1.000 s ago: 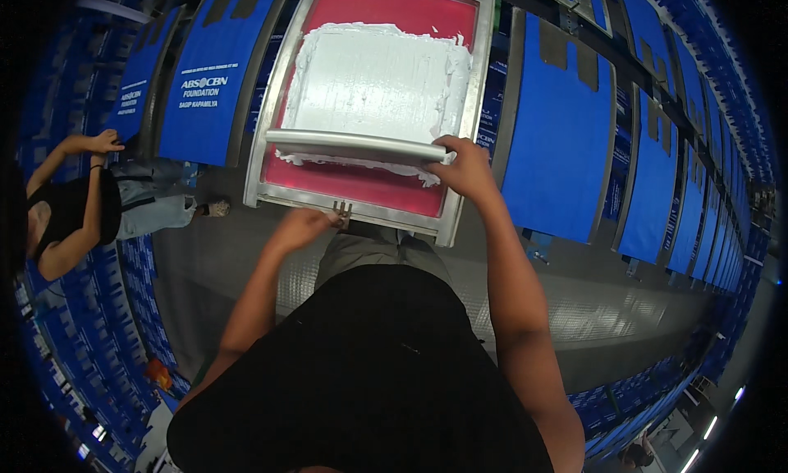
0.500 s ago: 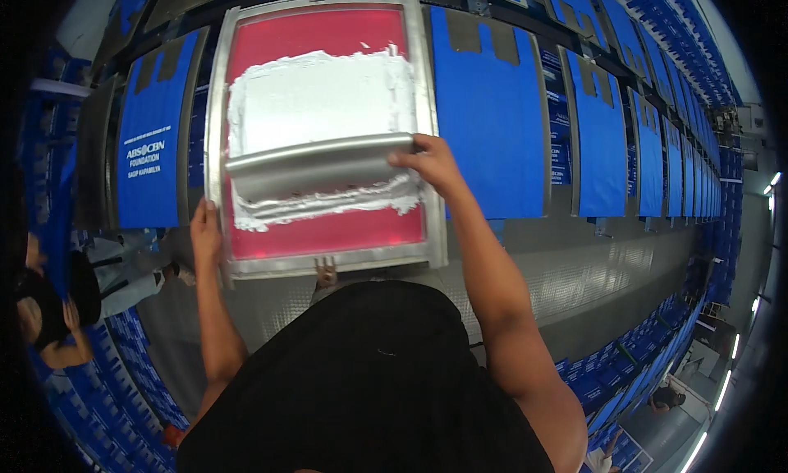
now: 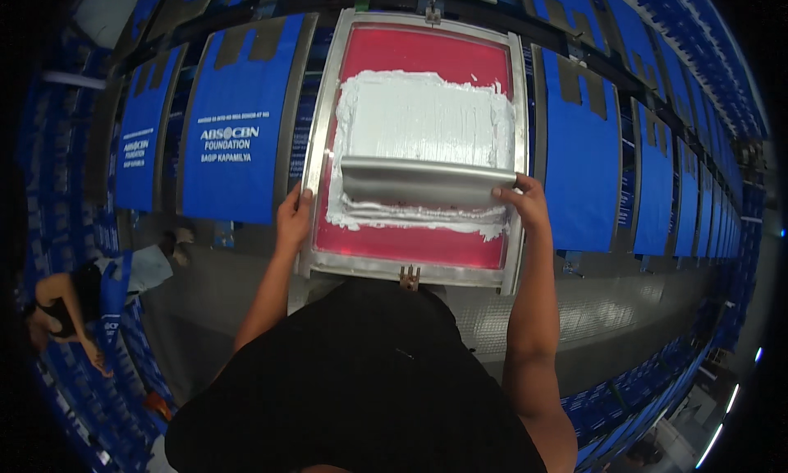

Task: The person uses a squeegee to spread white ink across a screen printing frame. They repeatedly pull the squeegee across the mesh to ensure even coverage of the ink over the printed logo area. The task involves consistent back-and-forth motions to maintain a uniform ink layer.

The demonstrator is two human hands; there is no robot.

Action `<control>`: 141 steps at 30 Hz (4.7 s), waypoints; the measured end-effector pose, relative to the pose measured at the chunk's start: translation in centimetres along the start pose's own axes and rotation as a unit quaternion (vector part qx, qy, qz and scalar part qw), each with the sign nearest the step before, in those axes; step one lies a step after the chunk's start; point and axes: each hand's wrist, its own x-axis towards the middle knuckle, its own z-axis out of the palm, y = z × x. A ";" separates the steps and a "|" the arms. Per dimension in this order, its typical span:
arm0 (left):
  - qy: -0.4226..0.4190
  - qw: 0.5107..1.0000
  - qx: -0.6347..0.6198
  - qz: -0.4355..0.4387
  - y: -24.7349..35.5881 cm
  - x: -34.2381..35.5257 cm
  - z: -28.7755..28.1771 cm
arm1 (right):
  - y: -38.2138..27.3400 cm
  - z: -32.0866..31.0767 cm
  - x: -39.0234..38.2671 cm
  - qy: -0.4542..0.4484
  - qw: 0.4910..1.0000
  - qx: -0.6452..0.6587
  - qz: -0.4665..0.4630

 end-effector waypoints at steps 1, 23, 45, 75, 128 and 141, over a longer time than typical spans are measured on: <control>0.000 1.000 0.005 0.005 0.3 0.2 0.6 | 0.6 -0.9 0.8 0.005 1.000 -0.003 0.006; 0.014 0.999 0.020 -0.023 0.0 0.3 1.8 | 3.3 -0.8 0.8 -0.051 0.998 0.034 -0.019; -0.267 0.788 0.469 0.296 11.6 -3.3 6.4 | -1.0 4.1 -8.4 -0.058 0.820 -0.540 -0.182; -0.102 0.842 0.390 0.359 6.3 -8.3 7.0 | 1.5 5.7 -10.2 -0.041 0.817 -0.531 -0.221; -0.243 0.806 0.508 0.180 13.2 1.6 7.5 | -5.0 4.3 -2.3 -0.123 0.786 -0.594 -0.117; -0.184 0.810 0.505 0.235 17.9 16.4 12.5 | -8.9 3.7 13.1 -0.022 0.793 -0.583 -0.176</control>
